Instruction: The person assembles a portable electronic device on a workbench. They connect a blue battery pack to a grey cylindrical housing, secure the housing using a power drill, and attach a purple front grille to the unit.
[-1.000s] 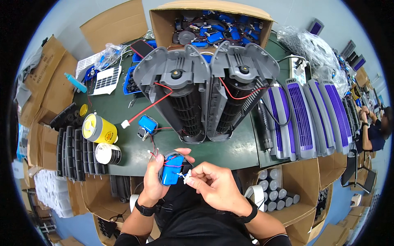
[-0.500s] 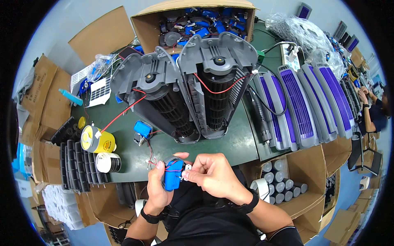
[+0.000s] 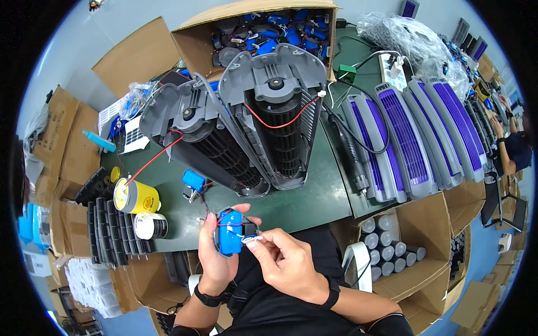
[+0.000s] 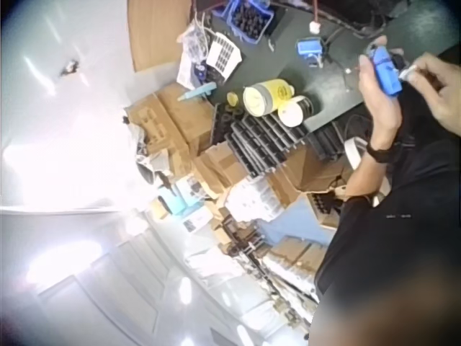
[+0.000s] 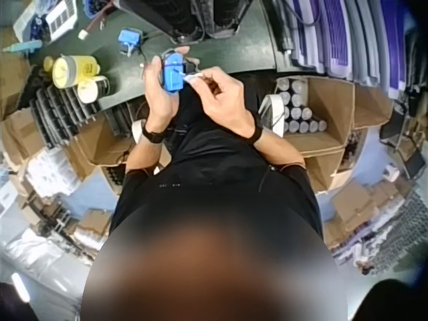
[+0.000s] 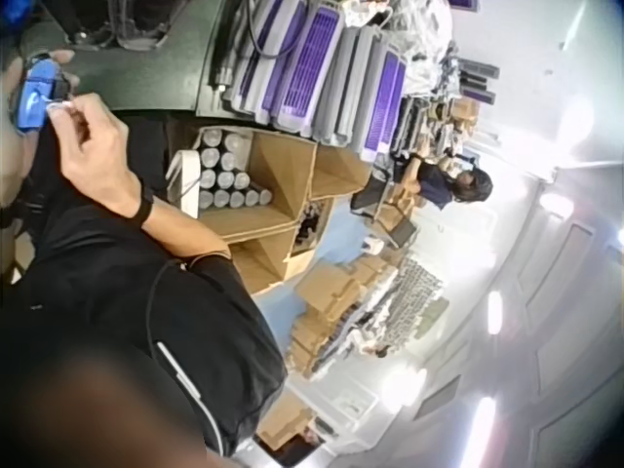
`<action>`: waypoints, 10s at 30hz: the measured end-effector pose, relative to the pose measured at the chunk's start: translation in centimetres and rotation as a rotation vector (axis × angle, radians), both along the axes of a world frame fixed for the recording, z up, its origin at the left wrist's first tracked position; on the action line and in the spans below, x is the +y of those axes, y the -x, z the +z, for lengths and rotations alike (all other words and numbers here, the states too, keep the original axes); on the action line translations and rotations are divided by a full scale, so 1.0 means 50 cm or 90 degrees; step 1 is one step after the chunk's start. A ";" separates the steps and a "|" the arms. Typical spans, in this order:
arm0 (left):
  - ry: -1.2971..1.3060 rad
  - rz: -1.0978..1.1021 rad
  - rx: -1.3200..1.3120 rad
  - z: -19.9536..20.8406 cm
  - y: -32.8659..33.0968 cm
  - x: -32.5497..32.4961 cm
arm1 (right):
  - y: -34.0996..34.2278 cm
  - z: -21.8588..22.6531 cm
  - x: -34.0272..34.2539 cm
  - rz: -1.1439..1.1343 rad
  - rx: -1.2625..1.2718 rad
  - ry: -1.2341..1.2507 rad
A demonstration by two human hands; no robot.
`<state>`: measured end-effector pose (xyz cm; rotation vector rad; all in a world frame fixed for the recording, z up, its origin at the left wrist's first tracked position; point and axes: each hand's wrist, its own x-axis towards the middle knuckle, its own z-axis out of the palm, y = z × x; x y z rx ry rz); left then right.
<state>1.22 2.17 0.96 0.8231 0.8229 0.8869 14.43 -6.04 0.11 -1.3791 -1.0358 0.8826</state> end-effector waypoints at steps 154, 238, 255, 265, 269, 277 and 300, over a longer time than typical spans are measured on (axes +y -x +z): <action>0.068 -0.060 0.195 0.058 0.000 -0.043 | -0.137 0.006 0.009 0.089 0.145 0.069; -1.016 -0.150 0.902 0.423 -0.239 0.018 | -0.155 -0.003 0.077 -0.198 -0.306 -0.260; -1.025 -0.286 0.569 0.406 -0.233 0.124 | -0.128 -0.048 0.051 -0.265 -0.343 -0.243; -0.939 0.270 0.217 0.419 -0.069 0.047 | -0.193 -0.063 0.169 -0.245 -0.235 -0.160; -0.686 0.535 0.309 0.292 0.108 0.078 | -0.202 -0.066 0.228 -0.226 -0.191 -0.128; -0.661 -0.250 0.743 -0.001 0.179 0.236 | -0.201 -0.064 0.233 -0.162 -0.134 -0.114; -0.208 0.090 0.376 -0.040 0.180 0.135 | 0.069 -0.090 0.062 0.237 0.038 0.021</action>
